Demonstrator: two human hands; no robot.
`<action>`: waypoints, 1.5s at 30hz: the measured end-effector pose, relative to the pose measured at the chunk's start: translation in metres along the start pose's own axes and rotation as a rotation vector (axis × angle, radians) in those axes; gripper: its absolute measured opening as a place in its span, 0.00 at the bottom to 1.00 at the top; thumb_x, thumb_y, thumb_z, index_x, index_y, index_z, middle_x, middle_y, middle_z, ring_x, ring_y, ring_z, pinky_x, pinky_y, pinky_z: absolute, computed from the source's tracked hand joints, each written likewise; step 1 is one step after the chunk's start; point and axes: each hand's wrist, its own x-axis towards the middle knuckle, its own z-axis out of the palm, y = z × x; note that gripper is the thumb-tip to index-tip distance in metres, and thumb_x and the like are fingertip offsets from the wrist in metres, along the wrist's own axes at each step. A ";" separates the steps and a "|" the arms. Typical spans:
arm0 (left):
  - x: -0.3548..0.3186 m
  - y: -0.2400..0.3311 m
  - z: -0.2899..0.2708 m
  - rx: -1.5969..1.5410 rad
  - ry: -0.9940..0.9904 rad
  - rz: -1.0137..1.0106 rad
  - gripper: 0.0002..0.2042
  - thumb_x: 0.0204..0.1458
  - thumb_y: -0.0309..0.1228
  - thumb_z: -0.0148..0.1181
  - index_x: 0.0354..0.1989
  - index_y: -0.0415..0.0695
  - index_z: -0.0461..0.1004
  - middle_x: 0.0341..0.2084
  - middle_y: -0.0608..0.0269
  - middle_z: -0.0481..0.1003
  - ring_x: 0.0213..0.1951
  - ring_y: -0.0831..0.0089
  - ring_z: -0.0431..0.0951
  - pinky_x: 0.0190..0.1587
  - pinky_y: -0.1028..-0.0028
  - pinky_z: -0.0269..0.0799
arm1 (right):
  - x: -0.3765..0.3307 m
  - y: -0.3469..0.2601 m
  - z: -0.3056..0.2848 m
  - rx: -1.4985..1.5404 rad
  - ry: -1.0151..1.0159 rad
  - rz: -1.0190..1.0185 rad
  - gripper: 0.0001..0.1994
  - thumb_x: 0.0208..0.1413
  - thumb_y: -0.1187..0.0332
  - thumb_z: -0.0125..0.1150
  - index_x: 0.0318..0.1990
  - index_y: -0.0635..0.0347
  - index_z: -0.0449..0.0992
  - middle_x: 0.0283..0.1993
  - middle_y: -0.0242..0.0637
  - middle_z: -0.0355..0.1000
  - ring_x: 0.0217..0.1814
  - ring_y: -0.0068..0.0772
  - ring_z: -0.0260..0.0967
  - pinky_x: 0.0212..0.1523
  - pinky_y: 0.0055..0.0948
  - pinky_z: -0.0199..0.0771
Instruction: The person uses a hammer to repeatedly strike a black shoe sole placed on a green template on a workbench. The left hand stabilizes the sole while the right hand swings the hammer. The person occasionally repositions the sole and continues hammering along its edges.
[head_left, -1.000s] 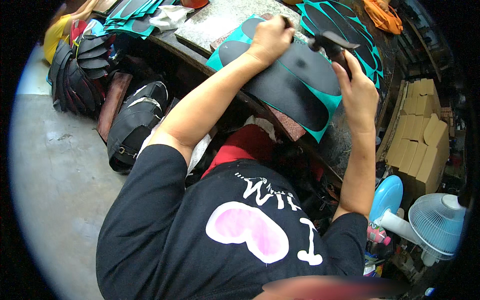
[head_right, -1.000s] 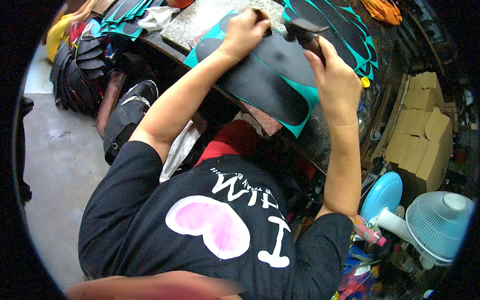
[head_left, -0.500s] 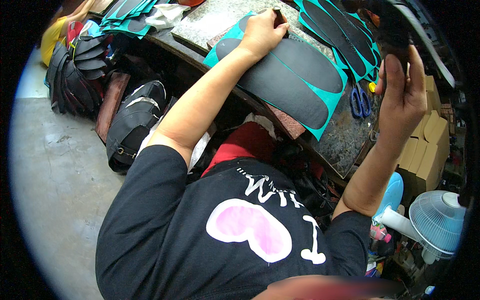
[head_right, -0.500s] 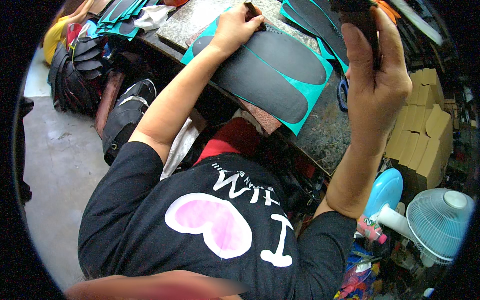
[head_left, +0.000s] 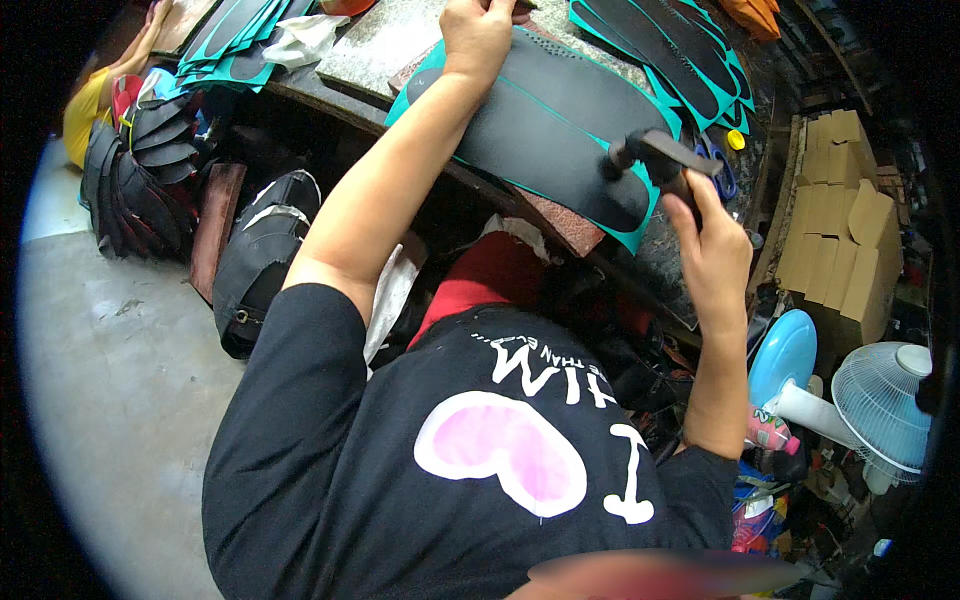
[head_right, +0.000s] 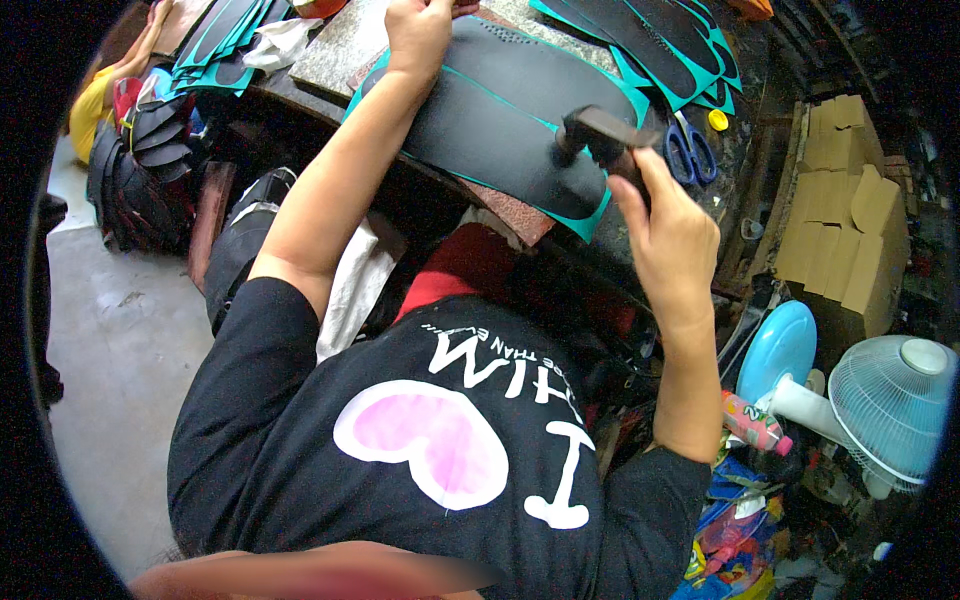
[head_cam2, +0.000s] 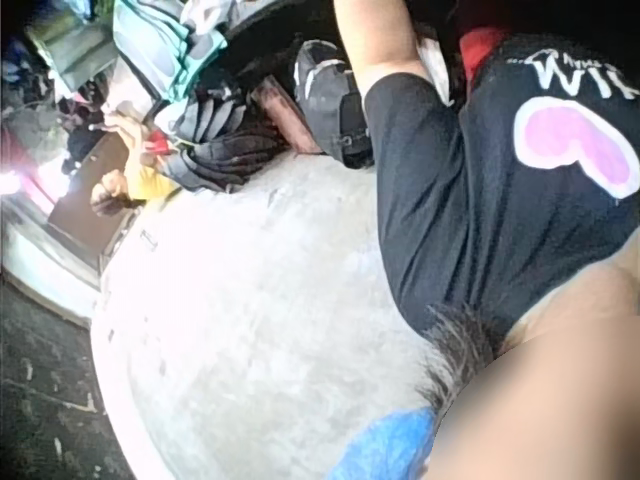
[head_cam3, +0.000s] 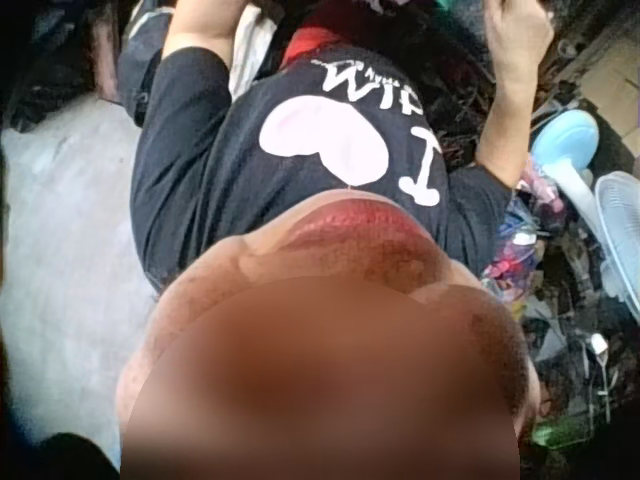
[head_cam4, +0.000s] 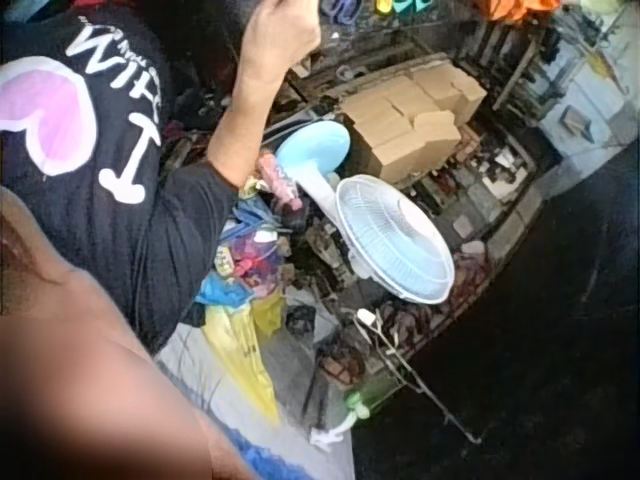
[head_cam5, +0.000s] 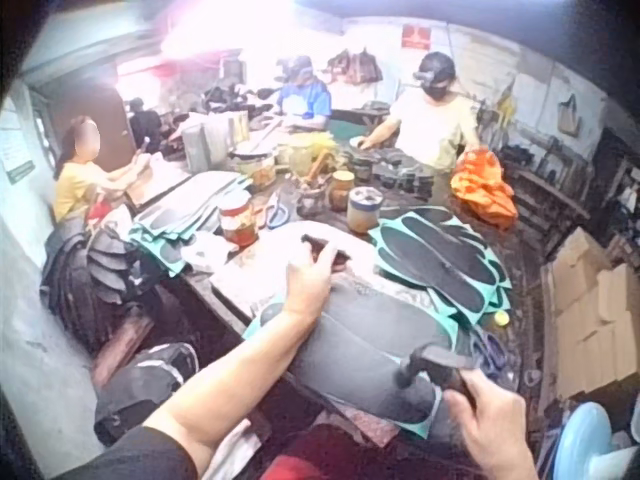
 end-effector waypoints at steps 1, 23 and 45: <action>0.004 -0.002 0.000 0.147 0.017 0.105 0.08 0.56 0.28 0.59 0.35 0.33 0.74 0.27 0.55 0.78 0.27 0.70 0.80 0.29 0.71 0.76 | -0.009 -0.004 -0.001 0.016 0.007 -0.050 0.16 0.59 0.57 0.60 0.52 0.50 0.73 0.37 0.48 0.76 0.37 0.56 0.74 0.33 0.46 0.72; -0.035 0.050 -0.043 -0.090 -0.344 -0.099 0.05 0.55 0.25 0.60 0.38 0.39 0.74 0.31 0.63 0.79 0.33 0.78 0.79 0.36 0.79 0.77 | -0.010 -0.001 0.029 0.318 -0.139 0.204 0.19 0.61 0.57 0.58 0.54 0.58 0.72 0.44 0.46 0.77 0.42 0.47 0.78 0.41 0.36 0.74; -0.068 0.050 0.004 0.823 -0.314 0.489 0.06 0.53 0.29 0.60 0.36 0.41 0.73 0.29 0.49 0.78 0.32 0.52 0.80 0.35 0.64 0.76 | 0.066 -0.047 0.017 0.214 0.162 -0.079 0.19 0.60 0.53 0.58 0.54 0.52 0.73 0.40 0.47 0.77 0.40 0.52 0.76 0.38 0.36 0.76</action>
